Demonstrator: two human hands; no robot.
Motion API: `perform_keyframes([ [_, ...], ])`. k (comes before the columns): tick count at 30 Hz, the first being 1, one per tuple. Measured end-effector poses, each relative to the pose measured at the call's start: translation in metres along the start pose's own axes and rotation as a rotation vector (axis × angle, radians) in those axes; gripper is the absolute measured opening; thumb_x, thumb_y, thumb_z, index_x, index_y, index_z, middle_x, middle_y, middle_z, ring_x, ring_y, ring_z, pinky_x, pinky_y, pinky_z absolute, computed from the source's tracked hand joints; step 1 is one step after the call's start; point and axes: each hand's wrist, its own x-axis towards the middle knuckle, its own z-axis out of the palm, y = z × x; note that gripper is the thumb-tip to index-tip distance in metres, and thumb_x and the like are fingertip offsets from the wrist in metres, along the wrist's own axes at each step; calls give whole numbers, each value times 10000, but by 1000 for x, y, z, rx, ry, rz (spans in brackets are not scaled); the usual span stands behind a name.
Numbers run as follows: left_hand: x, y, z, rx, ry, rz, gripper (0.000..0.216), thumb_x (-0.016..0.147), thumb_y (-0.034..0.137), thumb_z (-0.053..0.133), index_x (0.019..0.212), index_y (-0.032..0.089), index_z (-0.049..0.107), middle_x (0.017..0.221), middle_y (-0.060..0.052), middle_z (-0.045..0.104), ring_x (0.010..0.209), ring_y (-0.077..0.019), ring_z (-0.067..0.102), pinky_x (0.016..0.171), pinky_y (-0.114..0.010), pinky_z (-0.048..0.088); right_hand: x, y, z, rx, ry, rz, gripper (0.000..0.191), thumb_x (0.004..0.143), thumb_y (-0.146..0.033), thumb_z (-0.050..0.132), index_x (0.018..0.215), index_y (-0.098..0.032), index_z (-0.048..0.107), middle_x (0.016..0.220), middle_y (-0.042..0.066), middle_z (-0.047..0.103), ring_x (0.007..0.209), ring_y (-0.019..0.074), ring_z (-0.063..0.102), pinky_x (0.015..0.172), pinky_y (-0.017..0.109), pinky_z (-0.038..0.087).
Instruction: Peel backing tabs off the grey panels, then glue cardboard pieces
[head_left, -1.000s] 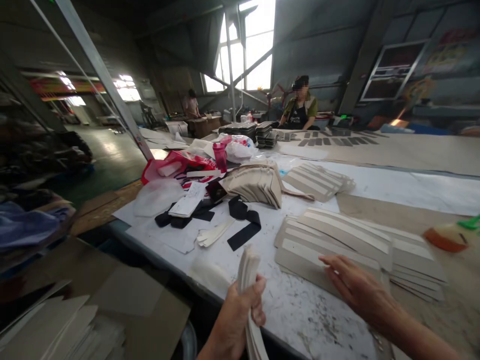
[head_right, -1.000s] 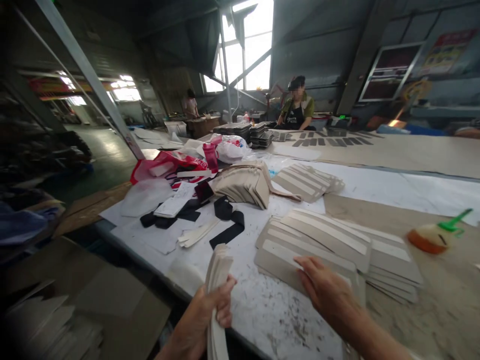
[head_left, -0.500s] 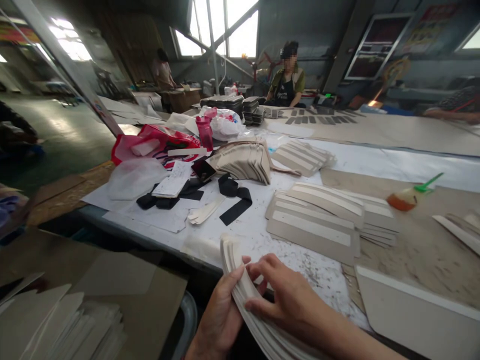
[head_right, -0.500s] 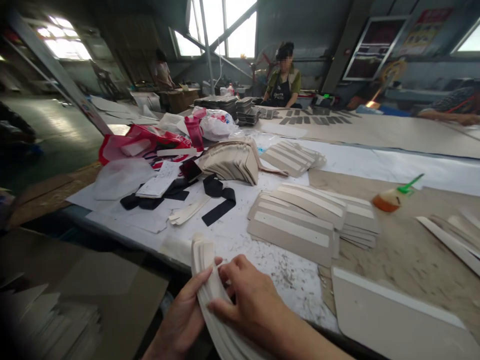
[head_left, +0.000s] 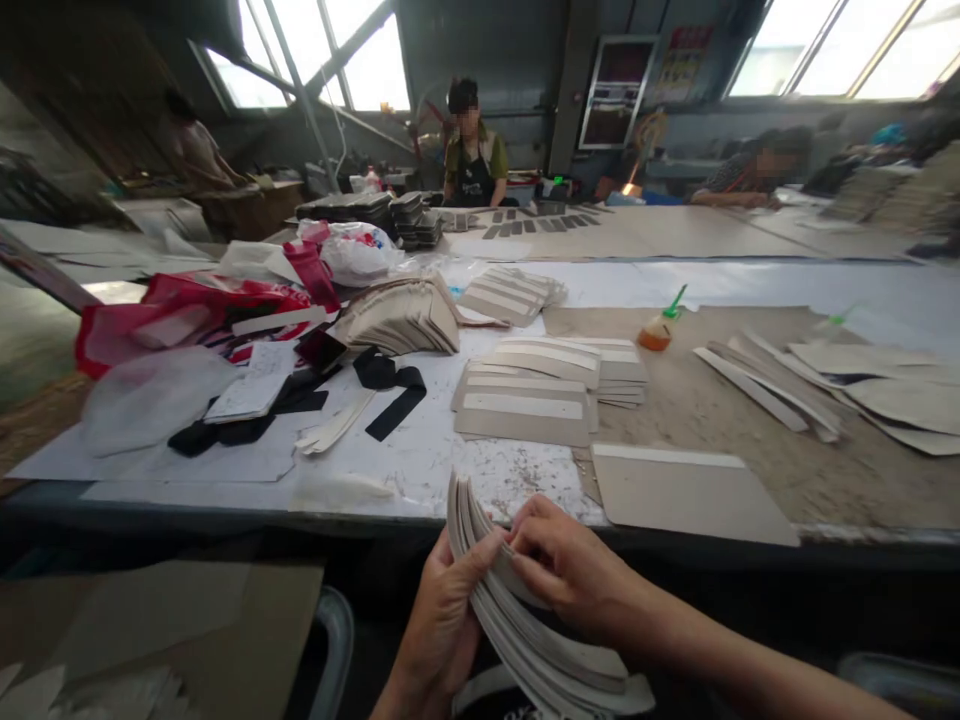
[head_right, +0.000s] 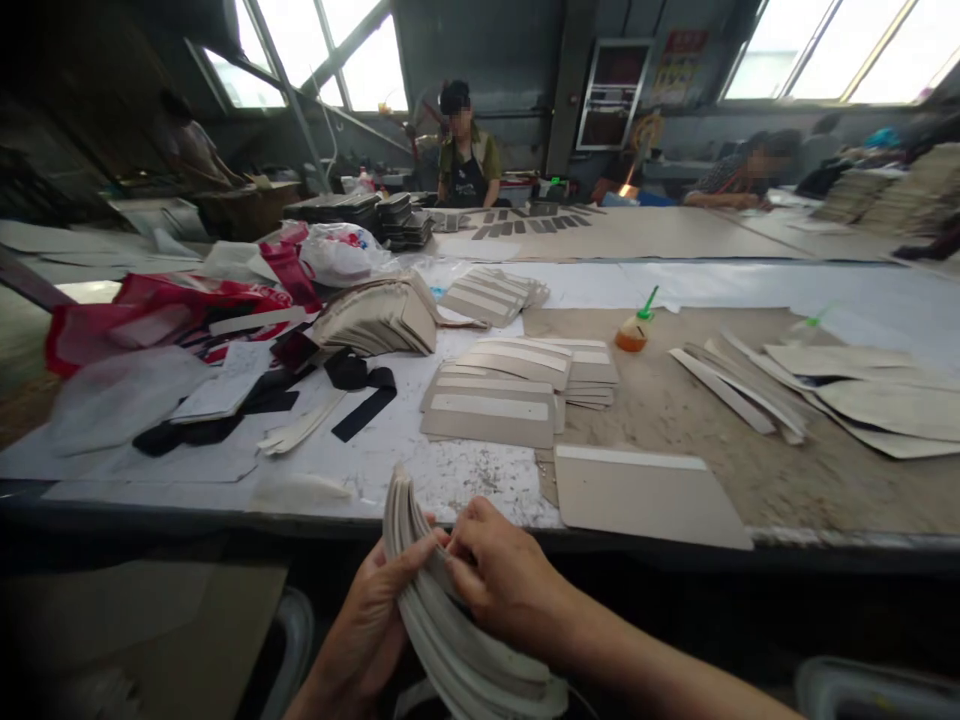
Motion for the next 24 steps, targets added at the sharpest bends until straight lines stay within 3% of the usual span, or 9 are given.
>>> perform_keyframes([
  [4, -10, -11, 15, 55, -70, 13, 329, 717, 263, 728, 969, 108, 585, 768, -55, 678, 646, -136, 629, 610, -227, 503, -23, 12, -9, 211, 111, 35, 166, 779, -244, 607, 660, -166, 521, 802, 16, 534, 752, 134, 521, 708, 265, 408],
  [9, -18, -20, 31, 109, -61, 9, 430, 703, 233, 734, 1065, 144, 520, 757, -45, 667, 689, -151, 632, 695, -275, 507, -46, 21, -28, 686, 104, 242, 379, 759, -518, 620, 710, -161, 505, 624, -34, 509, 560, 84, 436, 538, 213, 339],
  [13, -16, -30, 35, 167, -97, 23, 367, 722, 248, 713, 1023, 172, 516, 595, 44, 550, 572, -88, 525, 623, -227, 459, -56, 26, -38, 739, 113, 229, 448, 714, -584, 638, 749, -164, 486, 635, -30, 542, 541, 78, 470, 523, 197, 359],
  [16, -12, -36, 39, 285, -95, 28, 338, 694, 306, 736, 932, 178, 533, 515, 94, 414, 469, -53, 390, 505, -192, 373, -62, 36, -46, 673, 113, 245, 438, 758, -608, 567, 785, -183, 464, 622, -42, 531, 502, 84, 489, 483, 194, 364],
  [19, -4, -35, 47, 553, -137, 60, 305, 720, 412, 684, 844, 168, 549, 479, 108, 320, 415, -43, 277, 428, -190, 273, -70, 54, -62, 461, 128, 288, 343, 847, -533, 471, 791, -194, 466, 579, -69, 438, 455, 82, 428, 443, 191, 328],
  [21, 4, -33, 54, 821, -203, 131, 283, 762, 438, 612, 827, 166, 565, 494, 87, 356, 429, -63, 319, 437, -205, 285, -78, 68, -78, 213, 132, 293, 270, 885, -436, 442, 773, -193, 485, 594, -56, 435, 512, 96, 441, 502, 205, 349],
  [24, 18, -32, 64, 1211, -358, 257, 141, 794, 301, 527, 836, 181, 587, 632, 16, 537, 587, -129, 499, 574, -248, 405, -87, 85, -106, -165, 116, 336, 223, 903, -333, 424, 755, -190, 511, 665, -11, 528, 638, 133, 511, 622, 236, 363],
])
